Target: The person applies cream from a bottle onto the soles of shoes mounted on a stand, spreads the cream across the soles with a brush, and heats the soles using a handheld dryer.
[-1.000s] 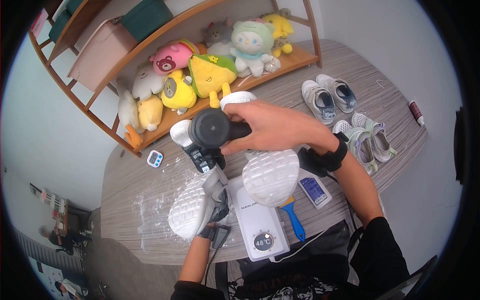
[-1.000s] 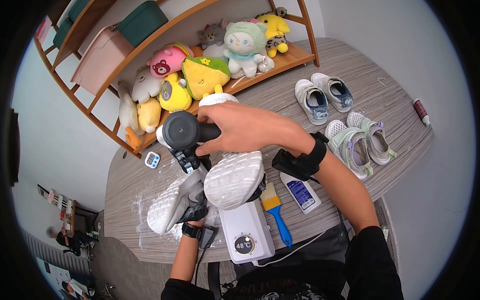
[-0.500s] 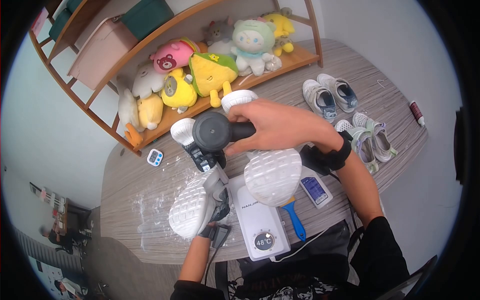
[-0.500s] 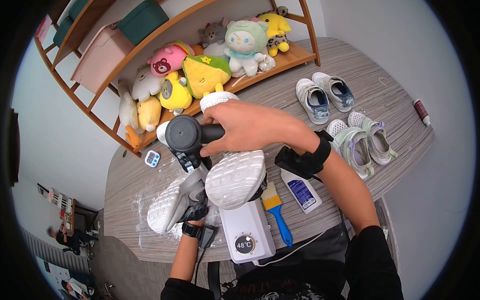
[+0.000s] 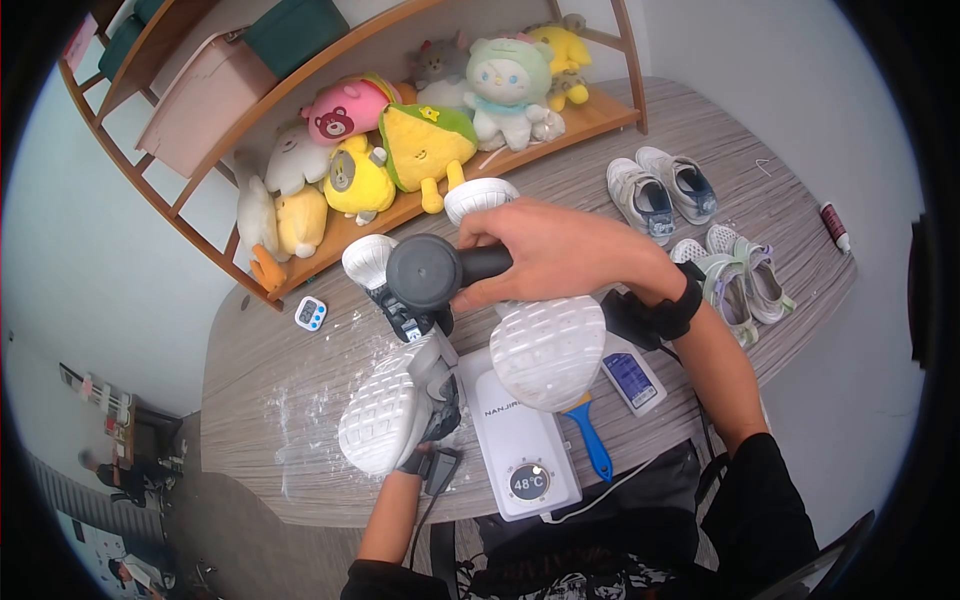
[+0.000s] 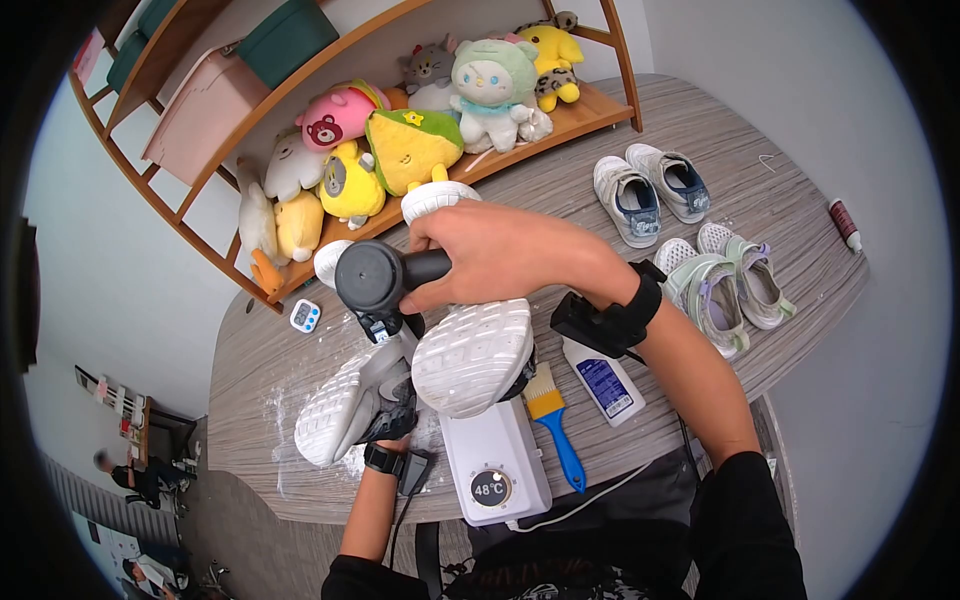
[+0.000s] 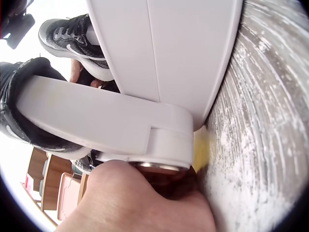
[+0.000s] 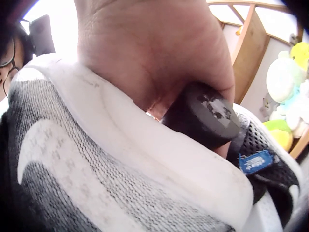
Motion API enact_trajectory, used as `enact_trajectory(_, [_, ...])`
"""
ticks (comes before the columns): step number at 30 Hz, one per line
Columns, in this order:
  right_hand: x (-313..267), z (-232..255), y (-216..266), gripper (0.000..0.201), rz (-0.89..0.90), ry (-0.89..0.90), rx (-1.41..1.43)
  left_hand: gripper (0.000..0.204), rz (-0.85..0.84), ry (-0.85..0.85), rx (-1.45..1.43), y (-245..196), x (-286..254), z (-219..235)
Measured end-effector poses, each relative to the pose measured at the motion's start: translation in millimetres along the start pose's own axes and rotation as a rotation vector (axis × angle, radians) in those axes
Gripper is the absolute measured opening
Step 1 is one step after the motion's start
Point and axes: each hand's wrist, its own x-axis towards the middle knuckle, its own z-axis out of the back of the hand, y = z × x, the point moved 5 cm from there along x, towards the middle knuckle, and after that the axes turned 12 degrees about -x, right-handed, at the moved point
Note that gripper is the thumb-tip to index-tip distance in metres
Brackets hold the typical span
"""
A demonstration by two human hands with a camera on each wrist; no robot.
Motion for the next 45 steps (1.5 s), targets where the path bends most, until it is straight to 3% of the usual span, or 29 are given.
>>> enact_trajectory(12, [-2.7, 3.5, 7.2, 0.054, -0.029, 0.031, -0.092, 0.053, -0.028, -0.006, 0.187, 0.8, -4.6, -2.5])
enact_trajectory(15, [-2.2, 6.0, 10.5, 0.061, -0.003, 0.018, -0.118, 0.053, -0.036, -0.008, 0.232, 4.0, -2.5, -4.2])
enact_trajectory(30, [-1.0, 8.2, 11.9, 0.074, -0.078, 0.031, -0.258, 0.052, 0.041, -0.08, -0.088, -1.0, 3.9, 13.1])
enact_trajectory(33, [-1.5, 8.2, 12.3, 0.076, -0.079, 0.04, -0.263, 0.051, -0.007, -0.054, 0.058, 2.7, -4.0, 5.2])
enact_trajectory(40, [-1.1, 7.0, 9.8, 0.079, -0.073, 0.057, -0.241, 0.053, 0.042, -0.068, -0.065, 3.0, -1.6, 9.9])
enact_trajectory(45, [-1.5, 6.9, 9.3, 0.081, -0.07, 0.069, -0.242, 0.053, -0.001, -0.061, 0.066, -5.6, -1.5, 19.7])
